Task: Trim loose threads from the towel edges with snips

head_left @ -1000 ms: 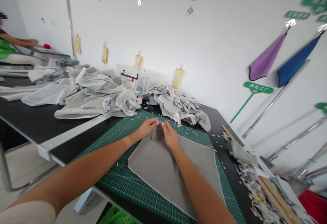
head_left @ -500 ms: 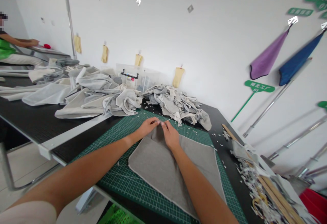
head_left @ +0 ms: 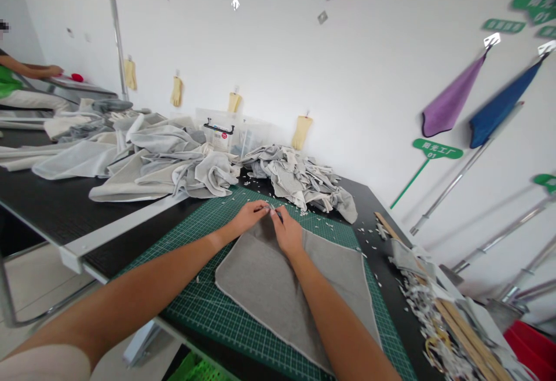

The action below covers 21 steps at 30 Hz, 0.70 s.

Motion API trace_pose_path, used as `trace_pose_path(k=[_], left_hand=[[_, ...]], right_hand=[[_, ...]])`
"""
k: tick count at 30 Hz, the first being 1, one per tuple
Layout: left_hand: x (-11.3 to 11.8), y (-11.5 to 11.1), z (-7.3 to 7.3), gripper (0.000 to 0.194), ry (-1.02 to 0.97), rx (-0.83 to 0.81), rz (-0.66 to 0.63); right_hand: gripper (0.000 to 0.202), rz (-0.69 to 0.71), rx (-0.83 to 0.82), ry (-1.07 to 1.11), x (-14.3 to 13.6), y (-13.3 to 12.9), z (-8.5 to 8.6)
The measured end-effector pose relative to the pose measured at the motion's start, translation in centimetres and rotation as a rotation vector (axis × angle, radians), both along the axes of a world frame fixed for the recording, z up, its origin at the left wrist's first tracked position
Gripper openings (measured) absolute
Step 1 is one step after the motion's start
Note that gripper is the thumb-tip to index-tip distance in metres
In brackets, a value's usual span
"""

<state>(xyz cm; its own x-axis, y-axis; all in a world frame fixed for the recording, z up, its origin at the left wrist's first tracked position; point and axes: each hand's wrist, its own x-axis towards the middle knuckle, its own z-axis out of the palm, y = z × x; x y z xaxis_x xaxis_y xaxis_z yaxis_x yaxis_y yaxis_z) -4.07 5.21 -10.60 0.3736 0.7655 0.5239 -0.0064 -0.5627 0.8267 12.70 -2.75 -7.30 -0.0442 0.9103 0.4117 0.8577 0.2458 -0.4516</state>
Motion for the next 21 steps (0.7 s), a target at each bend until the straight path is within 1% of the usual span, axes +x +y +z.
trace_pose_path(k=[8, 16, 21], left_hand=[[0.2, -0.1, 0.3, 0.028, -0.031, -0.017, 0.03], [0.0, -0.7, 1.0, 0.024, 0.025, 0.006, 0.123], [0.0, -0.9, 1.2, 0.023, 0.049, 0.017, 0.135]], right_hand=[[0.05, -0.005, 0.007, -0.037, 0.0, 0.1, -0.1], [0.048, -0.021, 0.013, -0.103, -0.2, 0.0, 0.0], [0.047, -0.011, 0.016, -0.121, -0.2, -0.1, 0.1]])
